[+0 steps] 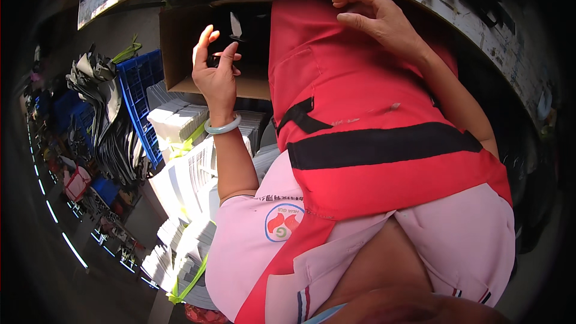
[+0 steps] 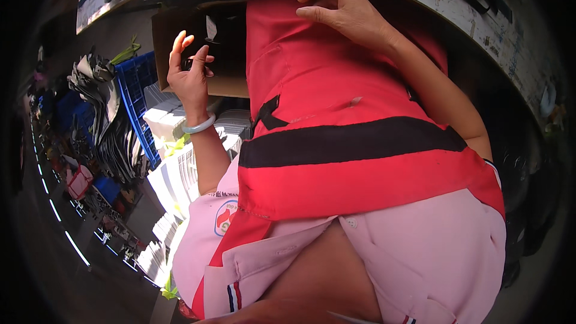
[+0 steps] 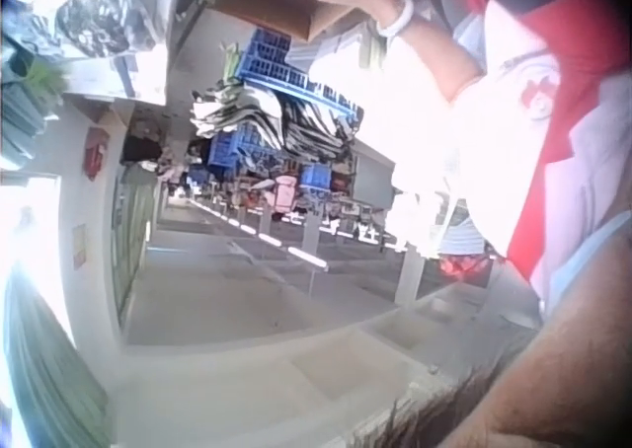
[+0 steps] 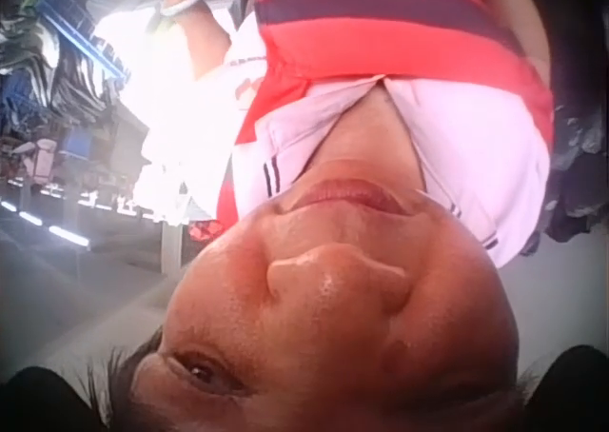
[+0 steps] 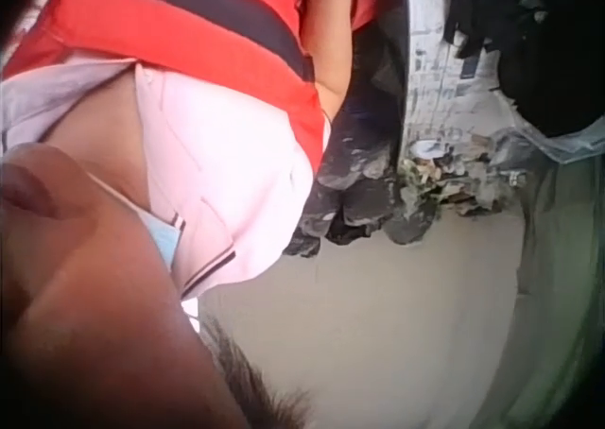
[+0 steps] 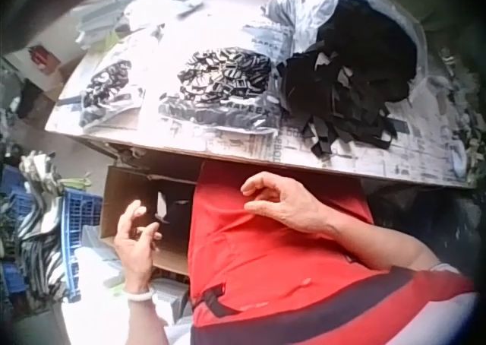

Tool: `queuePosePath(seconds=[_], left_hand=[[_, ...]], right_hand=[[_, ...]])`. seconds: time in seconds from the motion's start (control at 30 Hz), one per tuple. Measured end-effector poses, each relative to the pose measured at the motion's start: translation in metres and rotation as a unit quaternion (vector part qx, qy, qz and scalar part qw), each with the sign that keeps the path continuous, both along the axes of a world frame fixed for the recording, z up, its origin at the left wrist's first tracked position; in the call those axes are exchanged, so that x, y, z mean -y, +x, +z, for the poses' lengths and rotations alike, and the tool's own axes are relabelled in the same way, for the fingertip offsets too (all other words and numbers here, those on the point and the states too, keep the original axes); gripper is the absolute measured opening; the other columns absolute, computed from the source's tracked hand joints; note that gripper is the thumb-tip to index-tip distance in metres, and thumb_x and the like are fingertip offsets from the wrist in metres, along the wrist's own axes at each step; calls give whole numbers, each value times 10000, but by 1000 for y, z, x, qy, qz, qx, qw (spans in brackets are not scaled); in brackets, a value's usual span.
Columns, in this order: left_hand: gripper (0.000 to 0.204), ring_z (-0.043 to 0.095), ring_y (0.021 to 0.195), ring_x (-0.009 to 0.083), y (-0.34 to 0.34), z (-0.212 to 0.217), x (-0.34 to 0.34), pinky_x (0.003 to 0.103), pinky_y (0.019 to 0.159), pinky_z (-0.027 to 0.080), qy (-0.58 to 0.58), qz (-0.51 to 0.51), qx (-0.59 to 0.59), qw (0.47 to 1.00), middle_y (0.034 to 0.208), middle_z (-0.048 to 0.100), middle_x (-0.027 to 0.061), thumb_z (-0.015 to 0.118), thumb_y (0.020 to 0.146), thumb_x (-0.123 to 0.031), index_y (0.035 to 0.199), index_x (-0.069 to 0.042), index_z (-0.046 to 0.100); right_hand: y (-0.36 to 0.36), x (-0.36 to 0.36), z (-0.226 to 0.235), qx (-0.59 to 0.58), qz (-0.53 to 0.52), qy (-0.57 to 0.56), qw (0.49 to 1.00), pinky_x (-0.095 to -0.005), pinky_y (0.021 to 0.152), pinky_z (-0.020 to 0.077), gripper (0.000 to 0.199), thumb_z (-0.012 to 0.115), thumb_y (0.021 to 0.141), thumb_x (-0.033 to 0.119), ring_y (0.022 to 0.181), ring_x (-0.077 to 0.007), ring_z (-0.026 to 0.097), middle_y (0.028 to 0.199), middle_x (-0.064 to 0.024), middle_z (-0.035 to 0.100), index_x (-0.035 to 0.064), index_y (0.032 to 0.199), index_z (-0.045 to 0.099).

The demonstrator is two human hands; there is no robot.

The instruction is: Threading plastic buckles onto black webbing straps to assemble finished straps.

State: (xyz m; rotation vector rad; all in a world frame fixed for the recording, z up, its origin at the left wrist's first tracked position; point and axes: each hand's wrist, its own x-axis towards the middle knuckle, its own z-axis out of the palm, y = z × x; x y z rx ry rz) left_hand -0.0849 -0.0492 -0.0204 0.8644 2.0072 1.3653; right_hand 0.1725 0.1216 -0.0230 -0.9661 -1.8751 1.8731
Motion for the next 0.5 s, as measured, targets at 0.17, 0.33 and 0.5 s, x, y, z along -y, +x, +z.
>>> queuePosePath(seconds=[0.17, 0.33, 0.5], left_hand=[[834, 594, 633, 53, 50, 15, -22, 170, 514, 475, 28, -187, 205, 960, 1291, 520, 77, 699, 765, 81, 1475, -132, 316], [914, 595, 738, 86, 106, -11, -54, 199, 611, 499, 90, -319, 242, 912, 1296, 470, 93, 586, 737, 122, 1516, -201, 234], [637, 612, 622, 103, 94, -1, -69, 196, 463, 442, -48, -320, 456, 829, 852, 614, 36, 651, 851, -14, 1429, -64, 387]], right_hand=[[-12, 15, 18, 18, 135, -23, 990, -256, 784, 490, 239, 604, 932, 158, 919, -113, 595, 1006, -45, 652, -6, 1106, 622], [-9, 11, 16, 76, 184, 31, 980, -257, 683, 513, 192, 617, 895, 91, 744, -122, 624, 792, -66, 651, -46, 1029, 632], [12, 1, 16, 81, 51, -113, 989, -190, 563, 421, 187, 642, 903, 195, 601, -55, 530, 747, -8, 611, 14, 948, 650]])
